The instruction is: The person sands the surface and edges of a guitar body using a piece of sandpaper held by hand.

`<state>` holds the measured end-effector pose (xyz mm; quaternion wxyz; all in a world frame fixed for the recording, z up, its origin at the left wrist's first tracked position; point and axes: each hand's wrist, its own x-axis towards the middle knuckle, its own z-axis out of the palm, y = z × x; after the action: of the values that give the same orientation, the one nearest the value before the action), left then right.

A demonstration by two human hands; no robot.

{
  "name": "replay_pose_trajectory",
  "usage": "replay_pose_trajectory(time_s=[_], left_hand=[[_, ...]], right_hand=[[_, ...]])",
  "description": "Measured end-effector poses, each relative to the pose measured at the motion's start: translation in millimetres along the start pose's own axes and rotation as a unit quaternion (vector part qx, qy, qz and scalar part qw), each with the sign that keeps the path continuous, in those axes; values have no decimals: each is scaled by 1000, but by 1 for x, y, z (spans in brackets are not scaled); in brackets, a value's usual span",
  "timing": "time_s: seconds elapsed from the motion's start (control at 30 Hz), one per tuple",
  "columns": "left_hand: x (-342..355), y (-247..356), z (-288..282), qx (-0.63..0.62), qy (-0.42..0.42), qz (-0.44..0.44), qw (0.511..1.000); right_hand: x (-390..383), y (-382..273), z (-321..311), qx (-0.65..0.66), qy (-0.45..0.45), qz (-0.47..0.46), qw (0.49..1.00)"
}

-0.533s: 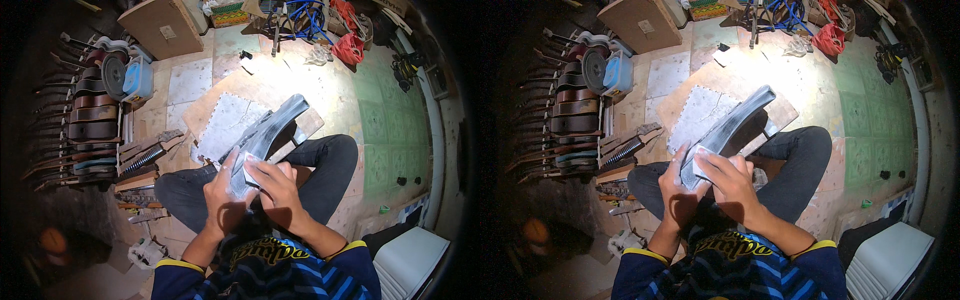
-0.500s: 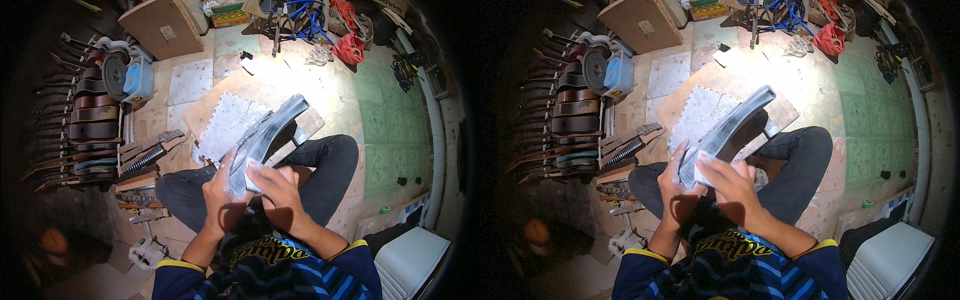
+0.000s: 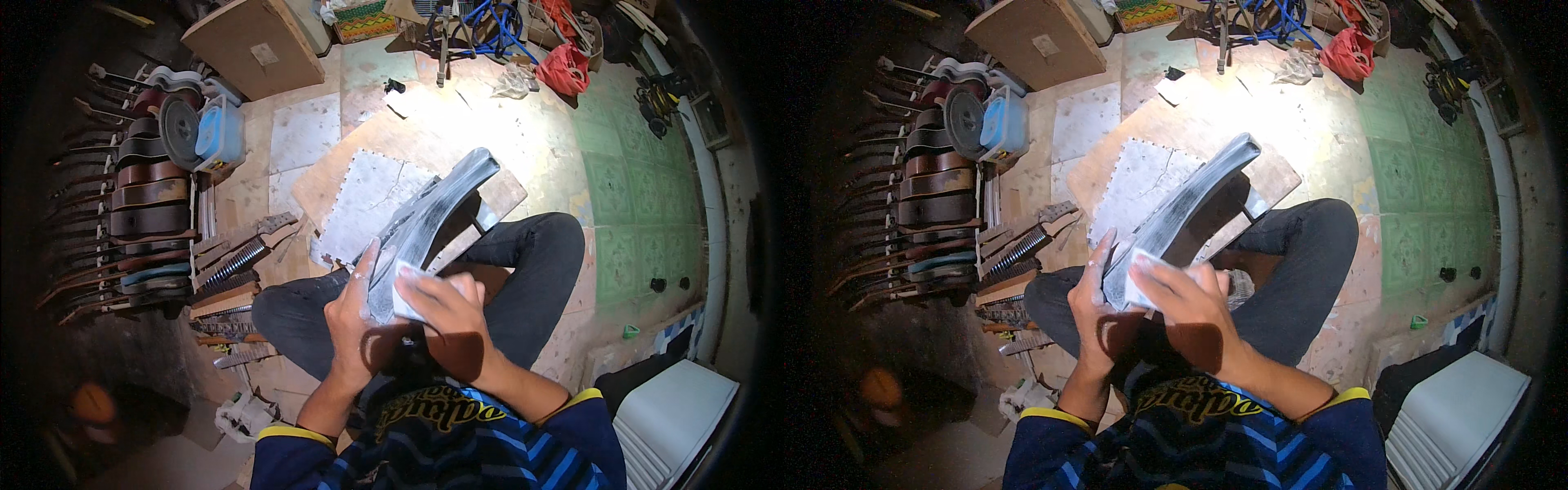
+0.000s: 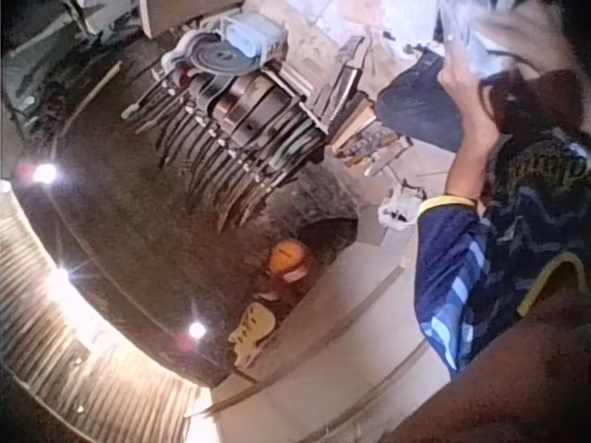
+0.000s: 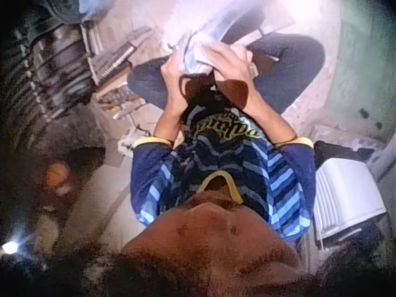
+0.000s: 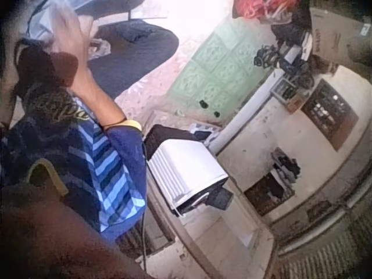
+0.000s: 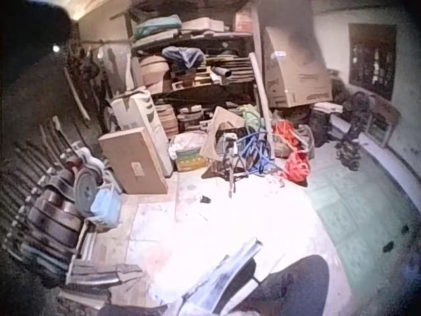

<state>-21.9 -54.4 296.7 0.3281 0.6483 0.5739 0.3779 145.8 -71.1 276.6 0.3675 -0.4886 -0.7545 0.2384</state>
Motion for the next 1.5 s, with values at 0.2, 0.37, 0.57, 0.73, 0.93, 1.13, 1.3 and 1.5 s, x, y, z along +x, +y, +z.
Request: replay_pose_trajectory(time_s=[0.2,0.37,0.57,0.73,0.93,1.13,1.3,1.5], left_hand=[[-2,1,1,53,7,47,997],[-1,-3,0,6,7,34,999],[-4,-8,3,27,12,44,999],[-4,-4,5,65,9,58,996],[-6,-4,5,72,10,85,994],[-6,-8,7,49,29,65,996],[-4,-7,7,68,39,60,995],[-2,-5,3,71,18,48,996]], right_hand=[[11,3,0,9,-11,4,1000],[-8,4,-2,-17,-6,-20,1000],[-14,-3,-1,-26,-4,-32,999],[5,12,1,9,8,34,999],[5,27,3,-20,17,10,1000],[-3,23,6,-21,5,-12,1000],[-5,7,-1,-10,-10,-36,999],[12,36,11,26,63,-25,997]])
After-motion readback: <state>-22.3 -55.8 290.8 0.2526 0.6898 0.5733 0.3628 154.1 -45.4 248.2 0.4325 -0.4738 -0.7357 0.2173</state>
